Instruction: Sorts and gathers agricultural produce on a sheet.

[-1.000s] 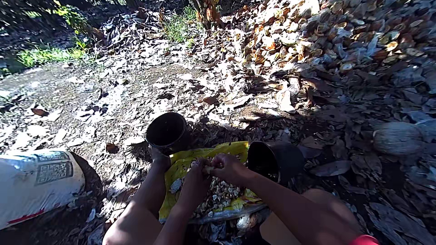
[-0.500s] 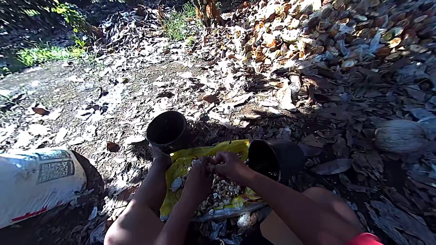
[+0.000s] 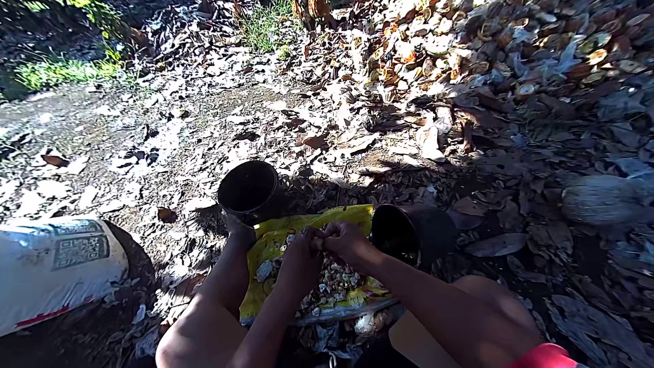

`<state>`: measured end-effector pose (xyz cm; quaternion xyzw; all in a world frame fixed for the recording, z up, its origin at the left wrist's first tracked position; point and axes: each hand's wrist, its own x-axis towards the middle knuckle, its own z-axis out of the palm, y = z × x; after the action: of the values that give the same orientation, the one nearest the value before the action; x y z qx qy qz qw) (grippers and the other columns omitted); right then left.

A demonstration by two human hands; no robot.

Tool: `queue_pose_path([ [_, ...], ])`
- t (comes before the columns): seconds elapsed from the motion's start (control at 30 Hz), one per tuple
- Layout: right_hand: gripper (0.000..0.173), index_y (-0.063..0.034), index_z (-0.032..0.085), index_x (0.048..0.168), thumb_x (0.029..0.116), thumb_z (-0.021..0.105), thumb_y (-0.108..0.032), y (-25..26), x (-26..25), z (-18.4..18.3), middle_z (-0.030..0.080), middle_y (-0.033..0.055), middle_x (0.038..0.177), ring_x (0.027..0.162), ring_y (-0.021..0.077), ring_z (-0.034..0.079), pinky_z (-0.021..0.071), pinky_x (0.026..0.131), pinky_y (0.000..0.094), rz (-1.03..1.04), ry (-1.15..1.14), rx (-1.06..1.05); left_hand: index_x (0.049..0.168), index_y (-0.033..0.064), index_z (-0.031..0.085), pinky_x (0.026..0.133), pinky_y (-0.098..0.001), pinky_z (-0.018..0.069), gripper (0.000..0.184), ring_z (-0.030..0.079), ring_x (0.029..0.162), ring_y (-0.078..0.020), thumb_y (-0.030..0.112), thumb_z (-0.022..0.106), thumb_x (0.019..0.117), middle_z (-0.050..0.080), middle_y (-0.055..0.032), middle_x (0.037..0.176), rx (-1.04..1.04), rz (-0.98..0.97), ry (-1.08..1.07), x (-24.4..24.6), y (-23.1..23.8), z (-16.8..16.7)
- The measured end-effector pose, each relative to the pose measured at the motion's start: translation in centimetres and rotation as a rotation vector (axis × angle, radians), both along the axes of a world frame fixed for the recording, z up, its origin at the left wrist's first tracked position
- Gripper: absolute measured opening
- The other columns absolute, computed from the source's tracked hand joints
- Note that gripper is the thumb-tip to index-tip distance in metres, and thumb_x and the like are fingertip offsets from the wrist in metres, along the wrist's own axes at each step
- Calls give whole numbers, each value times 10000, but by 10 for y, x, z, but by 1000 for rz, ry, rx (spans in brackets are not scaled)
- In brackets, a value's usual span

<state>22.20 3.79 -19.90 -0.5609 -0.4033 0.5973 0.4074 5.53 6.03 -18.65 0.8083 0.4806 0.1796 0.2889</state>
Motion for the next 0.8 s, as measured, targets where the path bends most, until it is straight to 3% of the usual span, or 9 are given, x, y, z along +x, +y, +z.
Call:
queue_pose_path([
  [0.23, 44, -58, 631, 937, 924, 608, -94, 5, 2, -3, 609, 63, 717, 521, 151, 533, 447, 475, 318, 22, -111, 12, 1198, 148, 608, 745, -315, 585, 369, 654, 810, -97, 37, 675, 852, 671, -6, 1074, -27, 39, -99, 0, 0, -10],
  [0.33, 81, -41, 641, 981, 966, 576, -87, 6, 2, 1, 649, 70, 749, 502, 142, 546, 457, 452, 293, -2, -63, 22, 1178, 125, 603, 660, -297, 579, 364, 654, 750, -106, 18, 691, 842, 686, -1, 1034, -111, 92, -287, -3, 4, -14],
  [0.47, 179, -63, 671, 1119, 1008, 543, -119, 10, 7, 1, 685, 52, 805, 549, 129, 582, 483, 493, 281, -86, -104, 56, 1196, -49, 512, 749, -468, 663, 367, 742, 853, -333, -50, 713, 889, 687, -205, 1043, -434, 273, -843, -9, 14, -29],
  [0.53, 202, -98, 693, 1119, 1014, 532, -162, 13, 11, -2, 700, 34, 833, 674, 134, 658, 556, 620, 319, -70, -269, 82, 1240, -54, 460, 802, -496, 646, 295, 745, 899, -392, -3, 614, 994, 698, -267, 1057, -614, 408, -1035, -14, 17, -31],
  [0.63, 267, -136, 719, 1106, 1027, 512, -284, 14, 16, -8, 721, 41, 1016, 967, 170, 688, 556, 873, 434, 129, -609, 141, 1339, -47, 445, 849, -508, 631, 322, 741, 955, -411, 156, 488, 1092, 704, -286, 1100, -745, 505, -1135, -18, 20, -35],
  [0.73, 365, -184, 734, 1193, 1030, 513, -425, 14, 12, -16, 585, 53, 1458, 1385, 224, 501, 405, 1149, 484, 284, -831, 211, 1368, -23, 463, 754, -473, 639, 377, 752, 878, -380, 251, 453, 1109, 718, -261, 1110, -781, 534, -1089, -18, 19, -39],
  [0.77, 370, -188, 718, 1234, 1028, 516, -420, 12, 9, -14, 561, 60, 1492, 1413, 233, 481, 389, 1167, 488, 296, -870, 241, 1357, -13, 484, 704, -448, 634, 377, 751, 839, -364, 268, 461, 1106, 724, -250, 1099, -781, 540, -1063, -17, 18, -39],
  [0.8, 369, -184, 705, 1260, 1027, 521, -404, 10, 7, -13, 599, 55, 1442, 1379, 223, 517, 409, 1151, 477, 298, -894, 290, 1344, -9, 503, 664, -429, 627, 374, 747, 807, -350, 274, 474, 1101, 725, -244, 1081, -783, 543, -1044, -15, 17, -40],
])
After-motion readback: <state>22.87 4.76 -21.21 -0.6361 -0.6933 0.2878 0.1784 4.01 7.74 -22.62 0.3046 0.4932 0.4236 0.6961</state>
